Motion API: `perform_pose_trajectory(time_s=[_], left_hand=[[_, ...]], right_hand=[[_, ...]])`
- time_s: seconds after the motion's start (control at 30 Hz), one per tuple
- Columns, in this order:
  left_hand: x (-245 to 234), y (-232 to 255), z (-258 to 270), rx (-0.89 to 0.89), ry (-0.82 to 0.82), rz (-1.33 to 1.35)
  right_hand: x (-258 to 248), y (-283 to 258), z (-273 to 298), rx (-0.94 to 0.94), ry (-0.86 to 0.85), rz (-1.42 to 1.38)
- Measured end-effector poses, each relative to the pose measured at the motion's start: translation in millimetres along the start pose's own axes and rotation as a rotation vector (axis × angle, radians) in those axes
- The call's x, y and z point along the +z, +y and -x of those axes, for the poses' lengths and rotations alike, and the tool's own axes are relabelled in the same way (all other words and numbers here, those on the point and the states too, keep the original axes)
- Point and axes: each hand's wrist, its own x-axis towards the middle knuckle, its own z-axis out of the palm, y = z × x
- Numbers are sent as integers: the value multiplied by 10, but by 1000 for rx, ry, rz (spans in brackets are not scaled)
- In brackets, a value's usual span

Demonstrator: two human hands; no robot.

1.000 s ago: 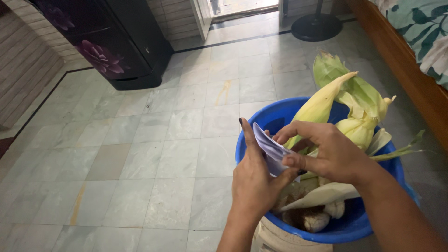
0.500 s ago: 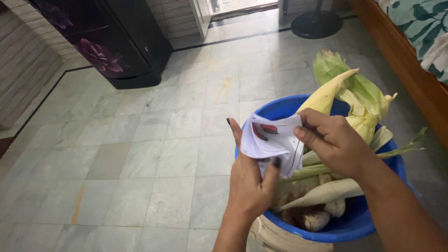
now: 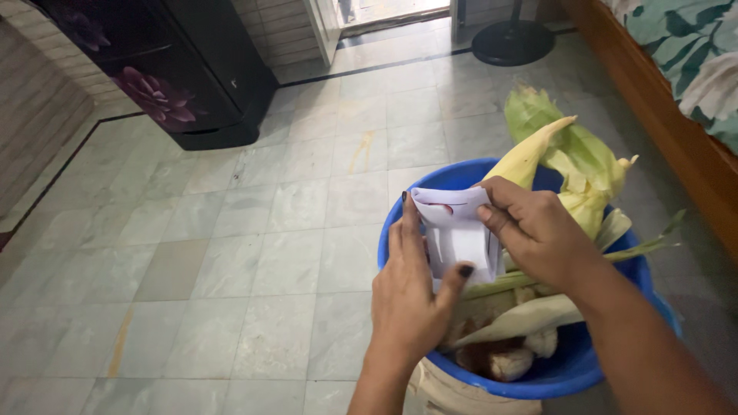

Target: The person sorts through a blue basin containing corn cobs and various small items. They pick up a small bottle, a box, a plastic bag, and a piece of paper, inspecting each one before placing them into a smaller blue bucket. The person also handles the corn cobs, peeling back the husks and moving them around within the basin.

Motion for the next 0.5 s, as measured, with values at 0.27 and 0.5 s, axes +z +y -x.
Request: perform_pose_trajectory(time_s=[0.27, 0.5], left_hand=[[83, -59, 28, -186, 59, 93], [70, -73, 24, -121, 95, 38]], right_hand=[[16, -21, 0, -25, -29, -45], [-32, 70, 41, -9, -111, -275]])
